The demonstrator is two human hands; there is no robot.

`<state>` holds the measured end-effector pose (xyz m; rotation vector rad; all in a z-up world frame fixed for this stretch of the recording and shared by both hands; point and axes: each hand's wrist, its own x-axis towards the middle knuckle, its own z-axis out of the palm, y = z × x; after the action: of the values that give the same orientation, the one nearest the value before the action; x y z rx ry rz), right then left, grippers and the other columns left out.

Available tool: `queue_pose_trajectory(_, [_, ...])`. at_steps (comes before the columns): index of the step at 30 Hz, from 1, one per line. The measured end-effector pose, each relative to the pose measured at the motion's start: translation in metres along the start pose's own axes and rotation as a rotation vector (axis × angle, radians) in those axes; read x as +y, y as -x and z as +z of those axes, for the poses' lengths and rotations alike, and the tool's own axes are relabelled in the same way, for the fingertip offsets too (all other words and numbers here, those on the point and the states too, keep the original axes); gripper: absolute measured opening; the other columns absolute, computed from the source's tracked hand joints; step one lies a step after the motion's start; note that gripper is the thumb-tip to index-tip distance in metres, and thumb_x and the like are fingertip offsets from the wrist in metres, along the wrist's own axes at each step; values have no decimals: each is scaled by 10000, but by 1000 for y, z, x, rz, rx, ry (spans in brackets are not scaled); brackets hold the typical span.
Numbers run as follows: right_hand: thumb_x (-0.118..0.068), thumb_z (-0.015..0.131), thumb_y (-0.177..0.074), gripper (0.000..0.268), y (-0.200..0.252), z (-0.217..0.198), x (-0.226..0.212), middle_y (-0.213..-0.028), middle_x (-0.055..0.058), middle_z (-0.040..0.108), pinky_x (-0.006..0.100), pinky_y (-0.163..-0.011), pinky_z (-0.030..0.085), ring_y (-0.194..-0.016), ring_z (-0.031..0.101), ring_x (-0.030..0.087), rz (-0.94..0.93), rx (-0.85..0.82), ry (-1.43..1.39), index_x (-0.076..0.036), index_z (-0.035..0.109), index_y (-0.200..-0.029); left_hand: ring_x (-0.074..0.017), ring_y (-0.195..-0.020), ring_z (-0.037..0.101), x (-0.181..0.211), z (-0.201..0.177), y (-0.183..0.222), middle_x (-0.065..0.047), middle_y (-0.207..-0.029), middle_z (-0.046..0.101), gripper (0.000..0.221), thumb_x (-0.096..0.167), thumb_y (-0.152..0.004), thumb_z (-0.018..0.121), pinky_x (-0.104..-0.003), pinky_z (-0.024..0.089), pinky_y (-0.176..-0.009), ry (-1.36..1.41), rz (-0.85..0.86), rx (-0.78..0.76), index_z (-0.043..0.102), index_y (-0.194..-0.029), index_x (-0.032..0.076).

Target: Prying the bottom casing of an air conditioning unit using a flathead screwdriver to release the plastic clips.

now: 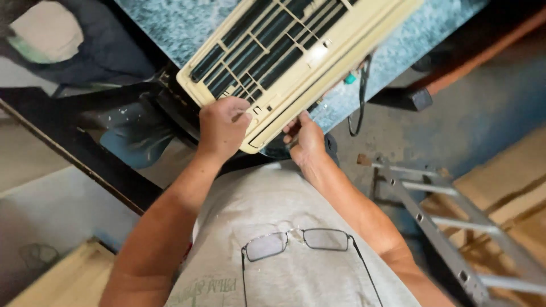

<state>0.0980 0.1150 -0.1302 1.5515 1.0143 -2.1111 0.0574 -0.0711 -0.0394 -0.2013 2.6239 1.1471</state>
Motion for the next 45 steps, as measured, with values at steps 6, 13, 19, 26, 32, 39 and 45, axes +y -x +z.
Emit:
queue_pose_trajectory(6, [-408, 392, -1089, 388, -8, 12, 3, -801, 38, 590, 304, -517, 390, -697, 664, 236, 69, -68, -134, -118, 542, -880, -219, -779, 723, -52, 18, 19, -40, -797, 703, 253, 132, -701, 897, -333, 589, -749, 160, -75, 699, 719, -875, 171])
queue_pose_trajectory(13, [-405, 402, -1084, 398, -23, 38, 4, -799, 58, 581, 313, -518, 391, -704, 667, 255, 69, -111, -151, -97, 544, -876, -155, -886, 539, -29, 7, 30, 2, -972, 532, 472, 447, -901, 750, -348, 545, -857, 910, -770, 414, 533, -1123, 92])
queue_pose_trajectory(19, [-428, 407, -1074, 389, -26, 53, 9, -804, 43, 585, 308, -523, 388, -706, 663, 254, 97, -141, -163, -111, 521, -881, -565, -1325, 509, -24, -3, 12, -435, -1376, 539, 872, 471, -847, 809, -665, 385, -1107, 1100, -874, 312, 482, -1390, -127])
queue_pose_trajectory(26, [-449, 434, -1059, 388, -35, 54, 10, -788, 40, 602, 304, -527, 401, -693, 676, 250, 97, -134, -195, -123, 534, -873, -504, -1107, 666, -55, 2, -2, -359, -1110, 658, 740, 289, -705, 977, -648, 486, -1000, 1135, -883, 301, 622, -1206, -125])
queue_pose_trajectory(32, [-445, 438, -1060, 385, -41, 51, 8, -779, 33, 579, 301, -524, 393, -681, 660, 236, 99, -147, -195, -133, 520, -850, -378, -893, 724, -90, 13, -8, -229, -922, 673, 598, 239, -662, 1011, -593, 571, -902, 1177, -907, 184, 670, -1052, -61])
queue_pose_trajectory(39, [-424, 533, -1037, 345, -48, 40, 7, -777, 4, 585, 293, -534, 394, -703, 666, 212, 61, -184, -117, -153, 551, -824, -246, -752, 653, -89, 25, -7, -116, -814, 619, 550, 229, -636, 1001, -413, 622, -745, 1246, -913, 107, 624, -960, -5])
queue_pose_trajectory(45, [-387, 492, -1049, 267, 18, 18, -8, -782, -57, 625, 273, -613, 435, -732, 671, 140, -137, -40, 355, -210, 594, -876, -209, -664, 623, -118, 62, -2, -100, -753, 613, 551, 247, -598, 1033, -368, 597, -620, 1312, -886, 70, 655, -917, 4])
